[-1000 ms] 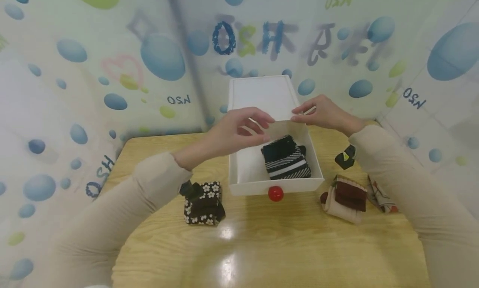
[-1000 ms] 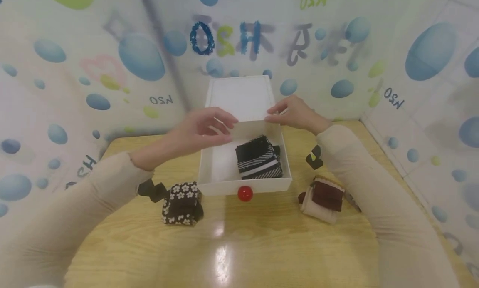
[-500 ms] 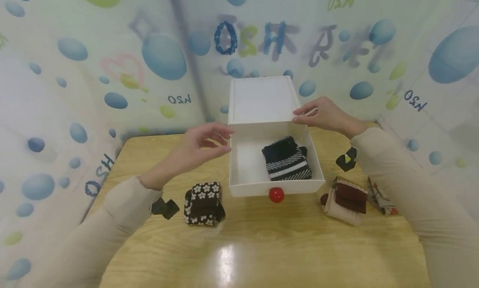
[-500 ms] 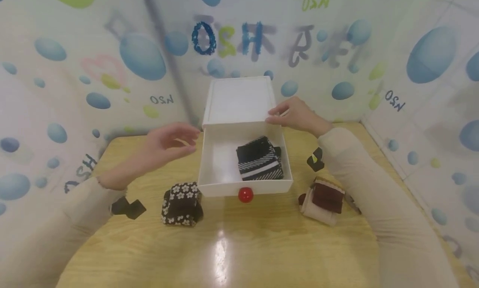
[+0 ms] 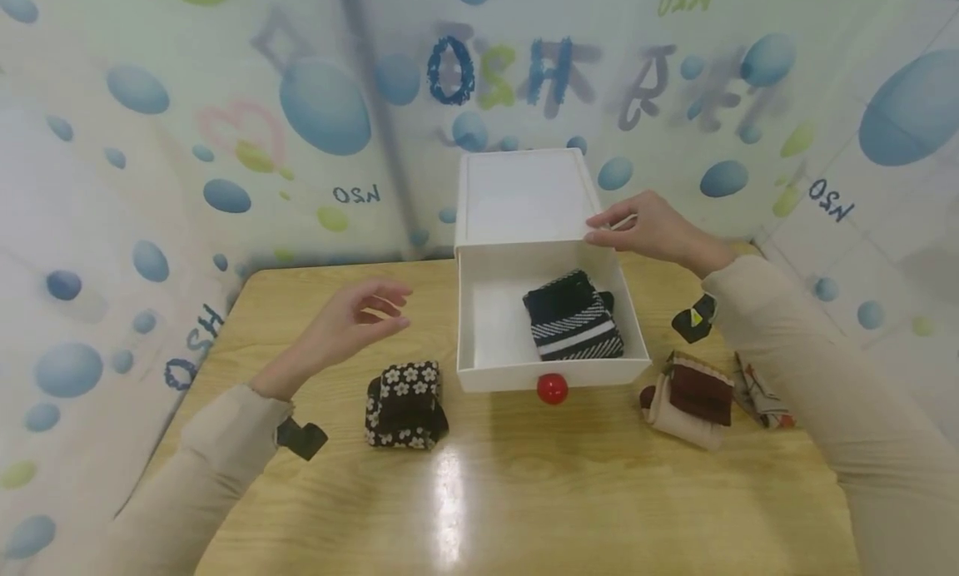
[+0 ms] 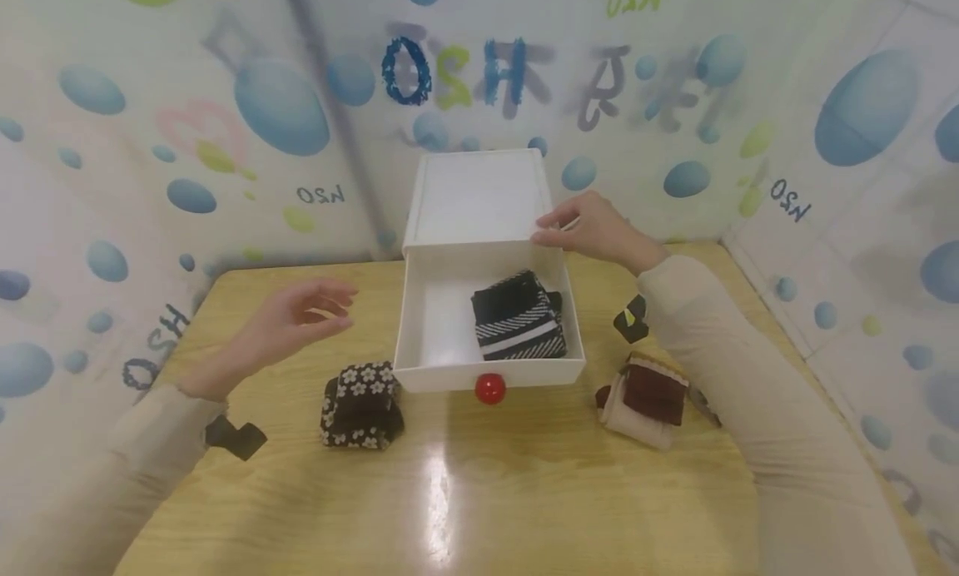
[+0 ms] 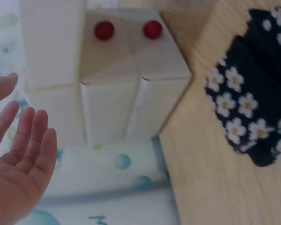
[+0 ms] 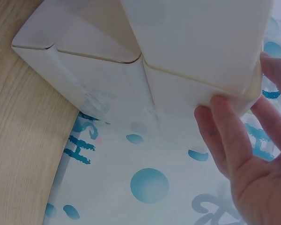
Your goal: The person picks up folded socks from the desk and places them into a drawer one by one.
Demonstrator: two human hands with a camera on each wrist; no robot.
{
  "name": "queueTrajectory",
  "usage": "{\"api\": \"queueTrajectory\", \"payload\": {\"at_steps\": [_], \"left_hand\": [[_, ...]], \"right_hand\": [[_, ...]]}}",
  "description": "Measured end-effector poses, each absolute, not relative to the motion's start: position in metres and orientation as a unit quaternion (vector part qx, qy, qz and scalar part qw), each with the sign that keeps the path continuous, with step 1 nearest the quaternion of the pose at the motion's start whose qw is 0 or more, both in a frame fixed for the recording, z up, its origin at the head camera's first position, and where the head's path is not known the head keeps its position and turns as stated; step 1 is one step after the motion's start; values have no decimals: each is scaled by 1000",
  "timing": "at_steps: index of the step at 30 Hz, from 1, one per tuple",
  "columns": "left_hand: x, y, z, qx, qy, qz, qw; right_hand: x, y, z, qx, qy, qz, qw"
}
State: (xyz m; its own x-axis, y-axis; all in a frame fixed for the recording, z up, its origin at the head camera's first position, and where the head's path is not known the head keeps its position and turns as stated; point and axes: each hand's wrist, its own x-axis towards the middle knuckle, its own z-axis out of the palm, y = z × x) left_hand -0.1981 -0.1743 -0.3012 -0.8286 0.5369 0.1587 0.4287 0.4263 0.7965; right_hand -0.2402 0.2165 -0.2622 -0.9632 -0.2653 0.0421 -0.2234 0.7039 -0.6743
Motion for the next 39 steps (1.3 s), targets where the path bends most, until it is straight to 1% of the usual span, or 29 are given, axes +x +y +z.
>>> {"api": "queueTrajectory", "payload": {"at_steps": [5, 12, 21, 32, 39], "left_hand": [[-208, -188, -322, 264, 850, 453, 58], [-213, -197, -356, 236, 857, 449, 91], [-215, -204, -390, 246, 849, 456, 107], [-215, -207, -416, 230, 853, 452, 121], [-216, -209, -428, 209, 855, 446, 163]], "right_hand": [[-239, 216, -262, -132, 921, -366, 31], [-239, 216, -263, -132, 919, -369, 30], [-241, 217, -267, -123, 918, -375, 40], [-241, 217, -266, -126, 918, -374, 38], [-241, 217, -266, -127, 918, -374, 37]]}}
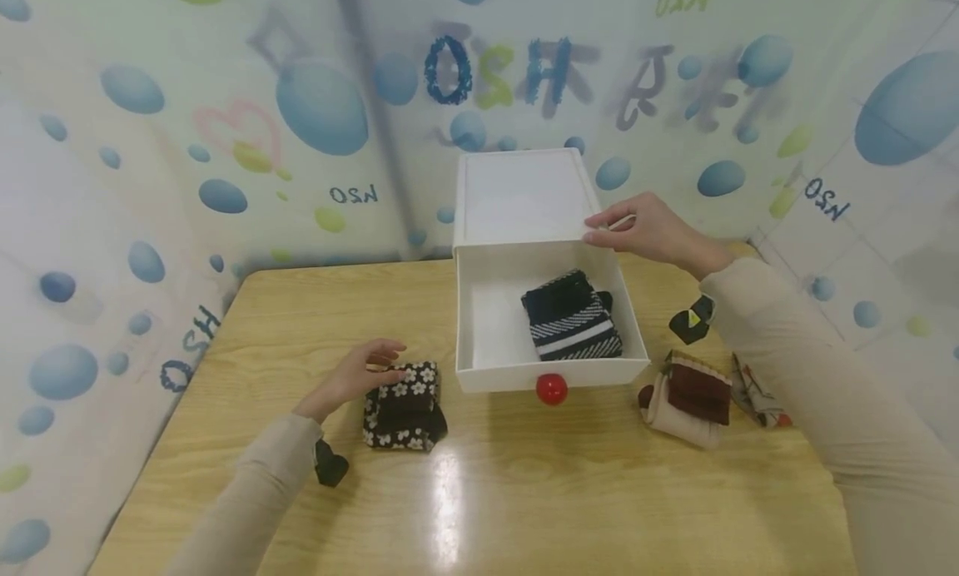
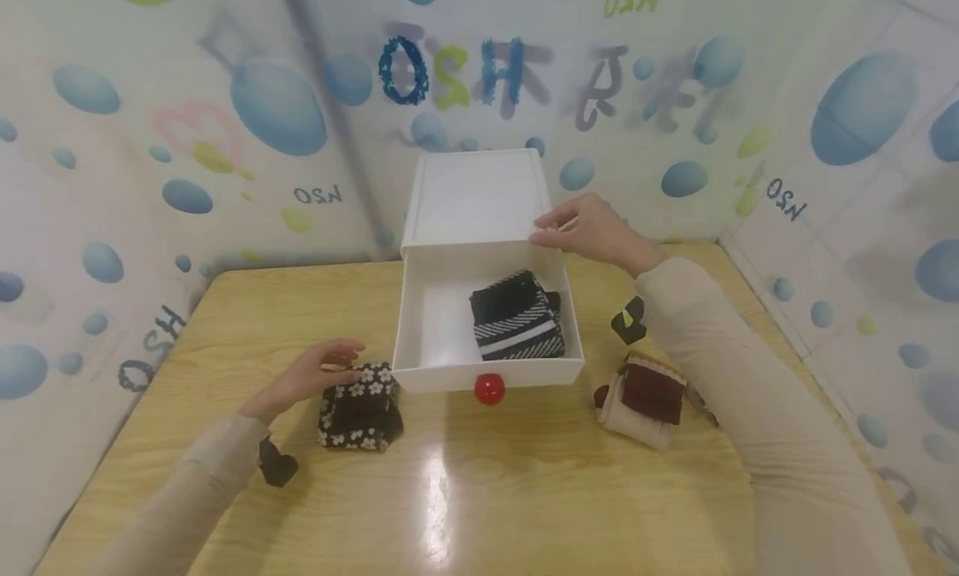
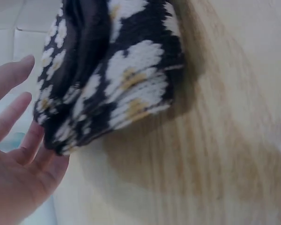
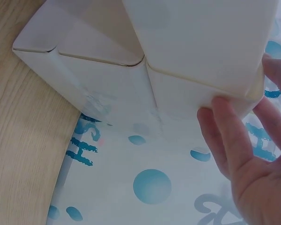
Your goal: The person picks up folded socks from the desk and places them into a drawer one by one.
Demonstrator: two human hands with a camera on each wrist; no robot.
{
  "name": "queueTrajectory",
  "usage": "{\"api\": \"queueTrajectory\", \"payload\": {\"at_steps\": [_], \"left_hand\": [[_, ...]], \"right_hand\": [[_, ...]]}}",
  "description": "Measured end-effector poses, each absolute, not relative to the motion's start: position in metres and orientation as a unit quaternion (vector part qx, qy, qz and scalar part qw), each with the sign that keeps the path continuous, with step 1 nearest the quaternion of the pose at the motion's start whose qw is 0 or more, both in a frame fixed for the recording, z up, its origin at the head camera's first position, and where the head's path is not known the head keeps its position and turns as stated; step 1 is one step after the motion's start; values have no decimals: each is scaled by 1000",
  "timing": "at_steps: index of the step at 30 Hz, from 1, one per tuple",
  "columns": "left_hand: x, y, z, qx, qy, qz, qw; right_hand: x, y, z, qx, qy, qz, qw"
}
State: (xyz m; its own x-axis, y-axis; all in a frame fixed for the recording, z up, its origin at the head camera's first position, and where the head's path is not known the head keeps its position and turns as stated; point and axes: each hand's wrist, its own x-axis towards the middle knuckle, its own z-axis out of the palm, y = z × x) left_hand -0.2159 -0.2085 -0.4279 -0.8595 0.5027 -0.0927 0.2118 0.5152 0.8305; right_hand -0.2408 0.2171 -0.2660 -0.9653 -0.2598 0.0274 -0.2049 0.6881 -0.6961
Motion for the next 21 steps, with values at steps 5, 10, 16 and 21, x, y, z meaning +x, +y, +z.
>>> {"api": "queueTrajectory", "payload": {"at_steps": [5, 10, 16, 21], "left_hand": [[-216, -208, -434, 193, 861, 433, 186], [-216, -209, -439, 198, 861, 424, 200], [-216, -210, -441, 213, 858, 417, 212], [-217, -209, -442, 209, 863, 407, 216]], "right_hand": [[-240, 218, -266, -138, 916, -374, 30], [-241, 220, -267, -134, 917, -373, 34], [-241, 219, -266, -127, 918, -374, 39], [-242, 218, -267, -124, 917, -376, 41]]}}
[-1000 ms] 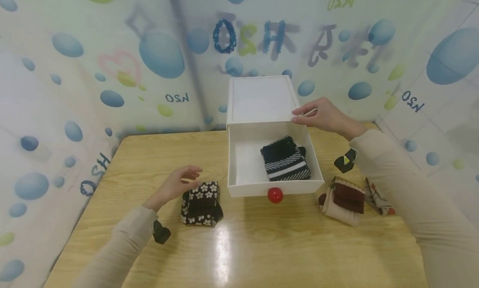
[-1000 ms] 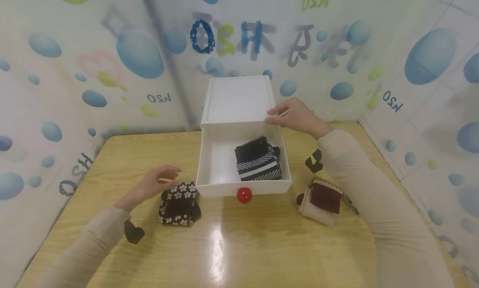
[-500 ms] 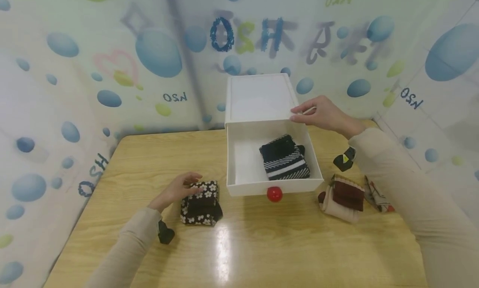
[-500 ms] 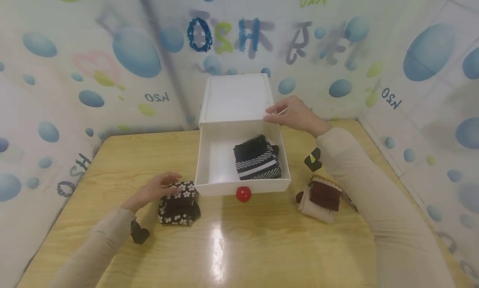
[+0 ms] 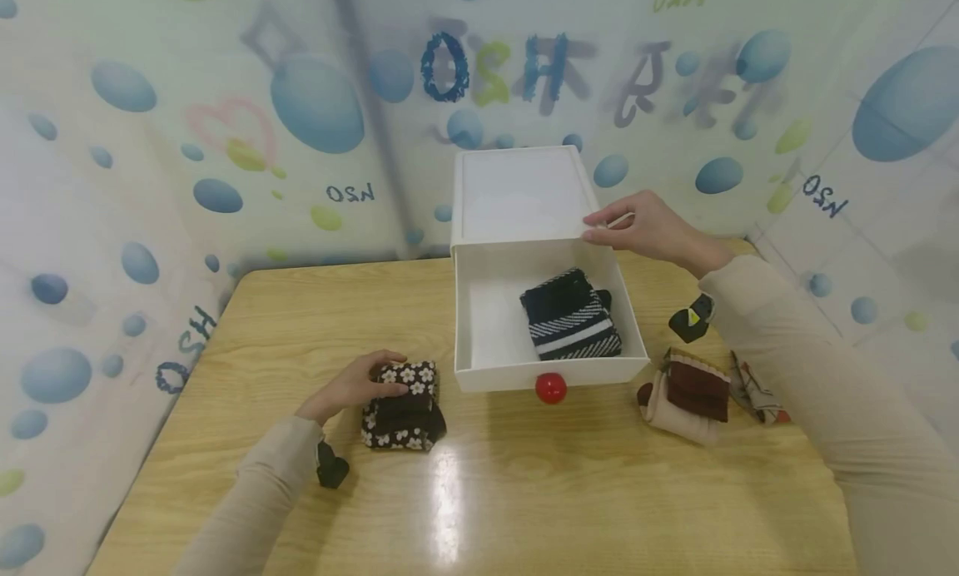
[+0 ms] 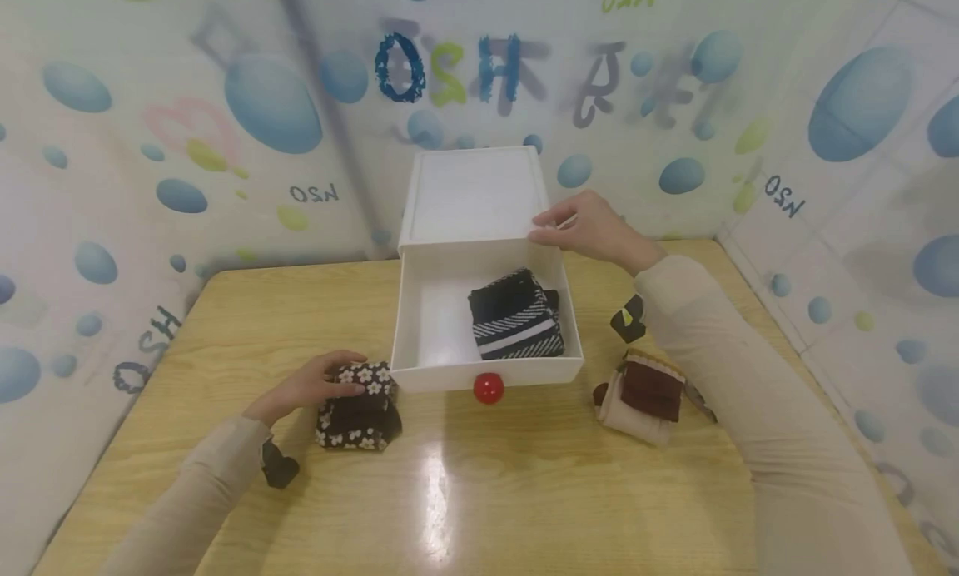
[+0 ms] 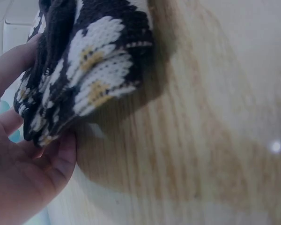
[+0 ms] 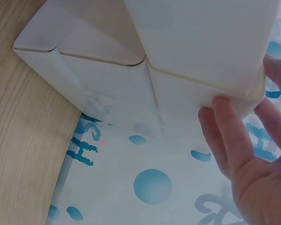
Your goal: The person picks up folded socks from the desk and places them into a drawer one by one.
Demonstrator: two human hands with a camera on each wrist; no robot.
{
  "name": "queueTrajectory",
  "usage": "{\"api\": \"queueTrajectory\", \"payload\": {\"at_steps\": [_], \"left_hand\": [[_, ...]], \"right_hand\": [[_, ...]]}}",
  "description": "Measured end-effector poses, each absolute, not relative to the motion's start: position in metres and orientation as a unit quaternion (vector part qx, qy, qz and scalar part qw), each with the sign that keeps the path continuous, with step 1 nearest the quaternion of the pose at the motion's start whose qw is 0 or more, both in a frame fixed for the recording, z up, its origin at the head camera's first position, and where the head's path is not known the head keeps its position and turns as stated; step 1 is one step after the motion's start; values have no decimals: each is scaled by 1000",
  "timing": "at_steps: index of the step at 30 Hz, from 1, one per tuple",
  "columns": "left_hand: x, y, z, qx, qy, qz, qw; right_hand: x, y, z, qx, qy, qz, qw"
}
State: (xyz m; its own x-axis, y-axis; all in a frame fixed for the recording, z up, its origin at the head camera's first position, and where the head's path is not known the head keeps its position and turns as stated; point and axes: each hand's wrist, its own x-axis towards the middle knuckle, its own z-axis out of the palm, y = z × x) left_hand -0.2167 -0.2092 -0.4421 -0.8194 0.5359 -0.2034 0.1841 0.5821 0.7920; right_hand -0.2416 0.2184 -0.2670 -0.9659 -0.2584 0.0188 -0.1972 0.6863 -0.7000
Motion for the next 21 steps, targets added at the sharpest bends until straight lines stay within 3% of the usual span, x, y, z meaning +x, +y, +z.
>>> {"api": "queueTrajectory", "payload": {"at_steps": [21], "left_hand": [[-219, -204, -437, 232, 880, 361, 203]], "right_hand": [[-240, 218, -268, -126, 916, -380, 31]]}}
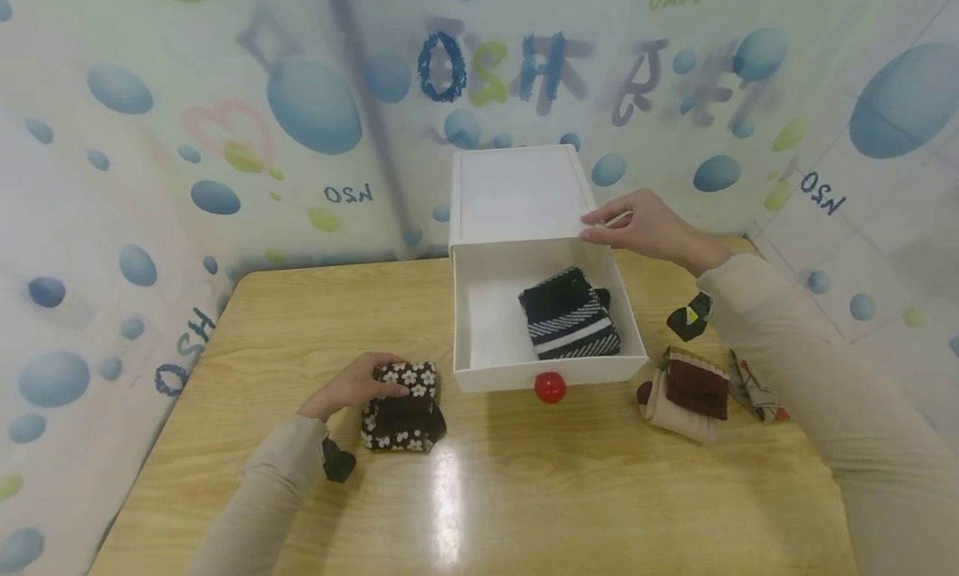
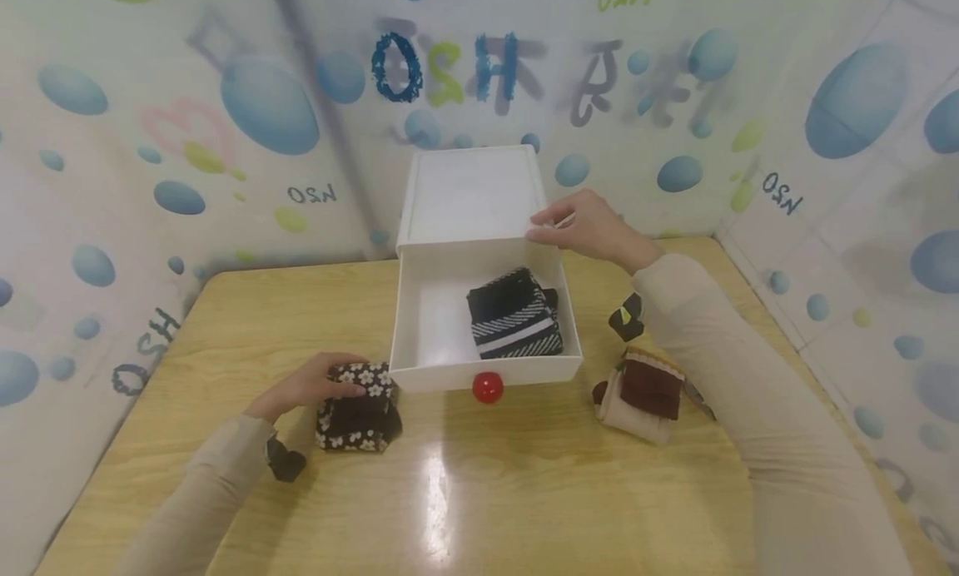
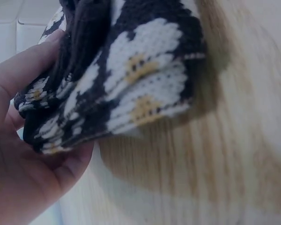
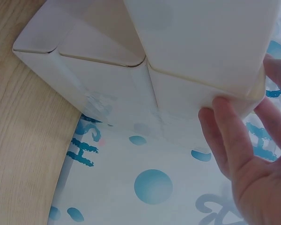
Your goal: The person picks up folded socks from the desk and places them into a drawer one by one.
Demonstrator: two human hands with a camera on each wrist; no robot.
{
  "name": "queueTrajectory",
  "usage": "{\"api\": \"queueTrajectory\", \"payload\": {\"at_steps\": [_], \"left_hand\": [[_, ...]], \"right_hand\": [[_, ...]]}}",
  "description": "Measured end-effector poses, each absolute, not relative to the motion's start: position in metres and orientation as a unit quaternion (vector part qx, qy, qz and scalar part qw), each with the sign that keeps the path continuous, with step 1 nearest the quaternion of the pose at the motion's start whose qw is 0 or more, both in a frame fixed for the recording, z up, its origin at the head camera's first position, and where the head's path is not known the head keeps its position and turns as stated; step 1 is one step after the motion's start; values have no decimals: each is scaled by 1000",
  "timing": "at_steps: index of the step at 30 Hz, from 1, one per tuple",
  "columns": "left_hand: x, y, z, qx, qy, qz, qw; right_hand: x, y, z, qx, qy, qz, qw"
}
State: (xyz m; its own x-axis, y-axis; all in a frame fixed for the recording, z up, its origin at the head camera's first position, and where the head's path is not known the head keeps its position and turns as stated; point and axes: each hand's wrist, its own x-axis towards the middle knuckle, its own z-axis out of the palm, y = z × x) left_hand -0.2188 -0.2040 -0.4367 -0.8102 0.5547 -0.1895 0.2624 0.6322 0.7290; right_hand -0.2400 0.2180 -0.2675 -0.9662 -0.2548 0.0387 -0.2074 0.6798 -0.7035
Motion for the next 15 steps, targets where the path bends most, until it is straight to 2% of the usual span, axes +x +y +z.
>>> {"api": "queueTrajectory", "payload": {"at_steps": [15], "left_hand": [[-216, -207, -434, 233, 877, 367, 206]], "right_hand": [[-240, 218, -266, -125, 914, -383, 35]]}}
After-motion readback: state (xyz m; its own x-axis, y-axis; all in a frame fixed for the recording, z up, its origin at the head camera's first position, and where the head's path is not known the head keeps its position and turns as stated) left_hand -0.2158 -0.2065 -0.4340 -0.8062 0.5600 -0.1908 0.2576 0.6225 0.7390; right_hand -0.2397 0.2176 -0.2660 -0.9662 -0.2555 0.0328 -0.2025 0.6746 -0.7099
